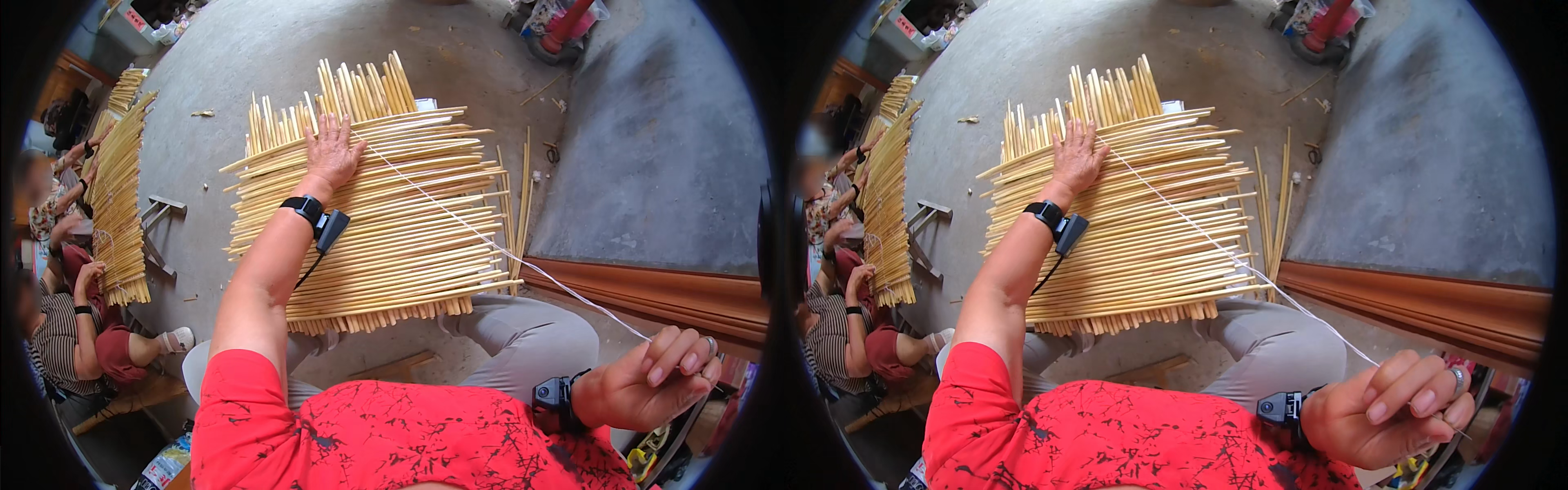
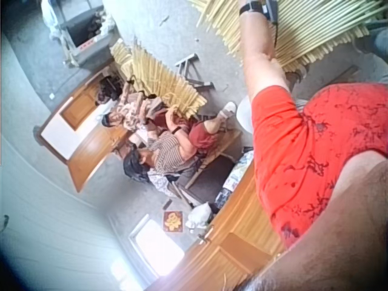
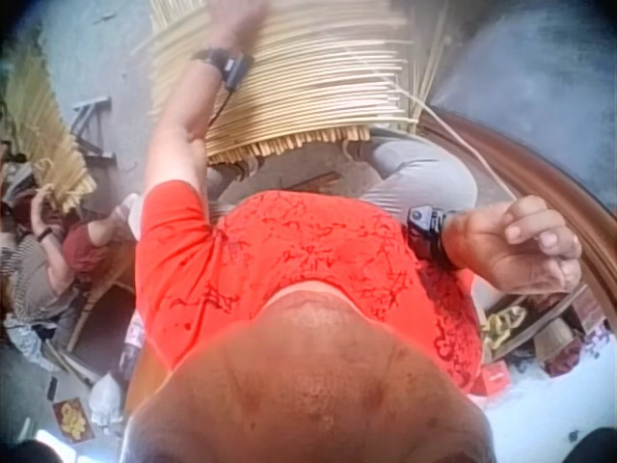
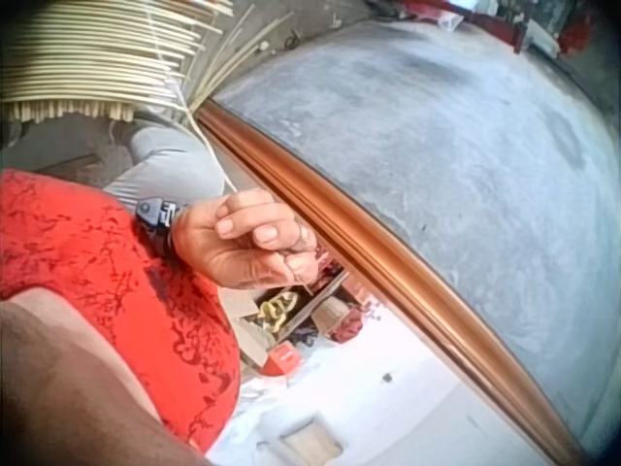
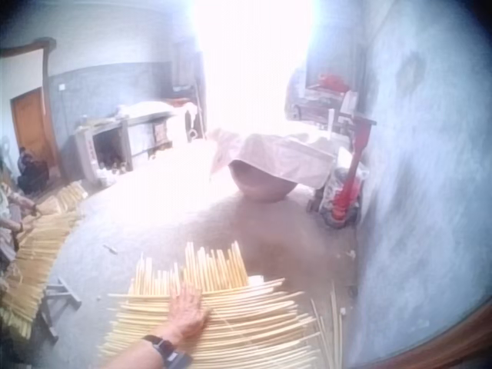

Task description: Weave or bundle thin wooden reeds together using white string.

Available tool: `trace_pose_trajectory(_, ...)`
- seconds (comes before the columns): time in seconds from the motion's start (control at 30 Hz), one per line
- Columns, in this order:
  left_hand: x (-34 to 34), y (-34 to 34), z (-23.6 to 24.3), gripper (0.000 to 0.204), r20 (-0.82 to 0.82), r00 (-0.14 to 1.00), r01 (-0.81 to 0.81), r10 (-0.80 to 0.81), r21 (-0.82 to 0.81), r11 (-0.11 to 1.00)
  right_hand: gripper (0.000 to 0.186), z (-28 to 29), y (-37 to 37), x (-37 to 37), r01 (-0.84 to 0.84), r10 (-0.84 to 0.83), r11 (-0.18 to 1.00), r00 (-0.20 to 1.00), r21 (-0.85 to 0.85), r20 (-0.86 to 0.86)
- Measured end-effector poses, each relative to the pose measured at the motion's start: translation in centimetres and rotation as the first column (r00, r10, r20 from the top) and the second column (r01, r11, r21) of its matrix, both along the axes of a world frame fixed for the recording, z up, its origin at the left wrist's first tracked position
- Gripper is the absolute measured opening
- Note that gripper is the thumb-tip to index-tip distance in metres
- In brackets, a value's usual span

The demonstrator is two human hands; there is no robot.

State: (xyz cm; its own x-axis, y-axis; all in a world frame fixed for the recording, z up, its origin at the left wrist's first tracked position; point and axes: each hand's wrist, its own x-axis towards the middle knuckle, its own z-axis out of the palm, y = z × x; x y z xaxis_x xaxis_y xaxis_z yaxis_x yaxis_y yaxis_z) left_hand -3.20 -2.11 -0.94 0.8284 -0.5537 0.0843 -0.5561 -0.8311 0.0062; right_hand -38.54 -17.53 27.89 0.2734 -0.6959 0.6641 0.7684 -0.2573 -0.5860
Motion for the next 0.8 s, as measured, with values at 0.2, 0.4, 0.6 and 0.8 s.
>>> trace_pose_trajectory(0.2,0.2,0.7,0.5,0.071,-0.141,0.990,-0.012,0.016,0.031,0.999,0.018,-0.8,0.4,1.4,0.005,-0.007,0.999,0.997,-0.037,-0.077)
trace_pose_trajectory(0.4,-0.2,-0.1,0.1,0.072,-0.075,0.997,0.003,-0.005,-0.032,0.999,0.016,-1.0,0.5,1.3,0.048,-0.060,0.996,0.984,-0.075,-0.166)
trace_pose_trajectory(0.6,-0.1,0.8,-0.1,0.072,-0.055,0.998,-0.015,0.010,-0.102,0.995,0.023,-1.2,0.5,2.0,0.076,-0.090,0.994,0.971,-0.073,-0.220)
trace_pose_trajectory(0.8,-0.5,1.0,0.8,0.071,-0.093,0.995,-0.033,0.028,-0.057,0.998,0.021,-1.4,0.2,2.1,0.060,-0.077,0.995,0.967,-0.076,-0.241)
